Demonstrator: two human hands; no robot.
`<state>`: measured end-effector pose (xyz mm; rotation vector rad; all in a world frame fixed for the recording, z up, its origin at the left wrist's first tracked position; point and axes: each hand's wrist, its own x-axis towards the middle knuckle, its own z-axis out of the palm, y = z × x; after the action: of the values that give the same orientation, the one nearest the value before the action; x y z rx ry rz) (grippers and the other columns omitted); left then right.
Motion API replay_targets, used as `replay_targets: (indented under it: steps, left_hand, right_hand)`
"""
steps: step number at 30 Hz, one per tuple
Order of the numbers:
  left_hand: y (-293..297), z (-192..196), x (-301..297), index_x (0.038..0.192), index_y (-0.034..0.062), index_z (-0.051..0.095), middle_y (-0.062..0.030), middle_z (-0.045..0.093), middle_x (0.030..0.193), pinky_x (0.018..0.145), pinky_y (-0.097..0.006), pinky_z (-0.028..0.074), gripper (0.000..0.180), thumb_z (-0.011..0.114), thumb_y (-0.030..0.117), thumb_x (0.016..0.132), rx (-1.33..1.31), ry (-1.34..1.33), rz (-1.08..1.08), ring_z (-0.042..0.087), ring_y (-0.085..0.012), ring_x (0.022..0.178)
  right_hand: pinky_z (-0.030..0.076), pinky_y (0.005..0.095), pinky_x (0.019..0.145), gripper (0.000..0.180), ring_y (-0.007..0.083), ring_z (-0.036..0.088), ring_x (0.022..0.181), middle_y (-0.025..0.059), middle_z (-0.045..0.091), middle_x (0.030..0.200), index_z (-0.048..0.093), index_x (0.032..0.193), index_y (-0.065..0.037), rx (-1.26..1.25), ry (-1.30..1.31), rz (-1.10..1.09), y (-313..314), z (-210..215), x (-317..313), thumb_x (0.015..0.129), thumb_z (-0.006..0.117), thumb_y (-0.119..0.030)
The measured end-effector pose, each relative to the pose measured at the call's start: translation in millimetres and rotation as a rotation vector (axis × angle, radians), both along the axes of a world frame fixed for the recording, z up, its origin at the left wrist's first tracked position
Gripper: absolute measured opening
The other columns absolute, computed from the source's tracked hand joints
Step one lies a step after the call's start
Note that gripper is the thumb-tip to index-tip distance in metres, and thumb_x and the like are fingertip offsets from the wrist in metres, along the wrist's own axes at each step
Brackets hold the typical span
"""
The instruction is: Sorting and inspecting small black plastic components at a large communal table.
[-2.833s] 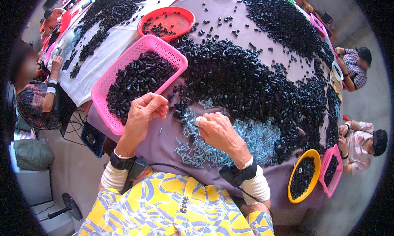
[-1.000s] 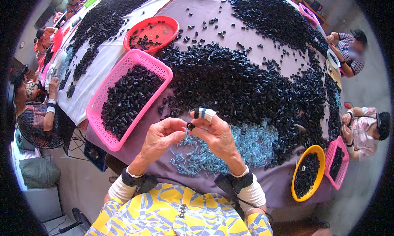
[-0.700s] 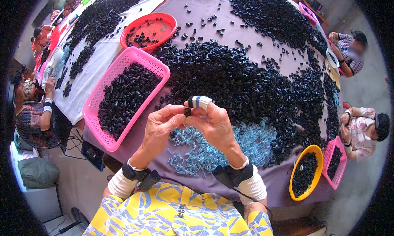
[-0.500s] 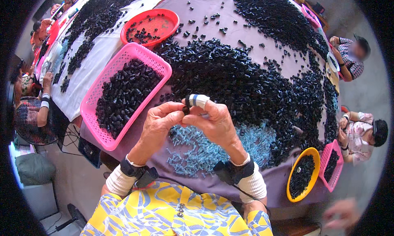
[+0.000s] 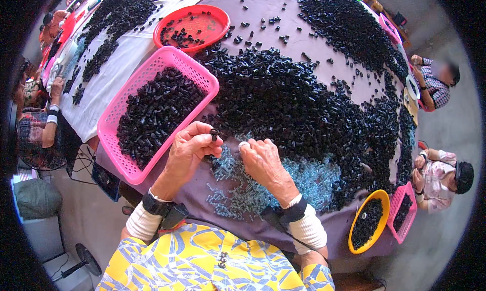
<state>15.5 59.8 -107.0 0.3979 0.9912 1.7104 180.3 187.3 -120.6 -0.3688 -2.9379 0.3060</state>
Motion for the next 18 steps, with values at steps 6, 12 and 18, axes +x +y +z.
replay_targets:
  steps: [6, 12, 18]
  left_hand:
    - [-0.7, -1.5, -4.4, 0.103, 0.0022, 0.057, -0.0141, 0.067, 0.091, 0.072, -0.034, 0.057, 0.015, 0.055, 0.005, 0.089, 0.012, 0.023, -0.002, 0.067, -0.0190, 0.076]
    - [-0.2, -3.4, -5.1, 0.103, 0.0019, 0.058, -0.0107, 0.067, 0.088, 0.071, -0.033, 0.056, 0.015, 0.057, 0.005, 0.088, 0.013, 0.031, -0.019, 0.066, -0.0178, 0.076]
    - [-2.5, -1.7, -2.6, 0.102, 0.0022, 0.059, -0.0064, 0.065, 0.086, 0.070, -0.027, 0.053, 0.014, 0.058, 0.007, 0.088, -0.082, 0.138, -0.059, 0.063, -0.0130, 0.073]
  right_hand:
    - [0.044, 0.0368, 0.065, 0.006, 0.0243, 0.060, 0.070, 0.0071, 0.057, 0.073, 0.057, 0.076, -0.008, -0.089, 0.055, -0.062, 3.5, 3.8, -1.7, 0.072, 0.062, -0.008]
    - [0.043, 0.0370, 0.064, 0.007, 0.0250, 0.060, 0.069, 0.0064, 0.056, 0.069, 0.055, 0.074, -0.008, -0.019, 0.018, 0.068, 7.6, -4.9, -4.5, 0.074, 0.062, -0.007]
    - [0.042, 0.0382, 0.063, 0.011, 0.0279, 0.058, 0.068, 0.0092, 0.056, 0.068, 0.055, 0.074, -0.005, -0.244, 0.150, 0.020, 10.8, 17.7, 0.6, 0.073, 0.065, -0.007]
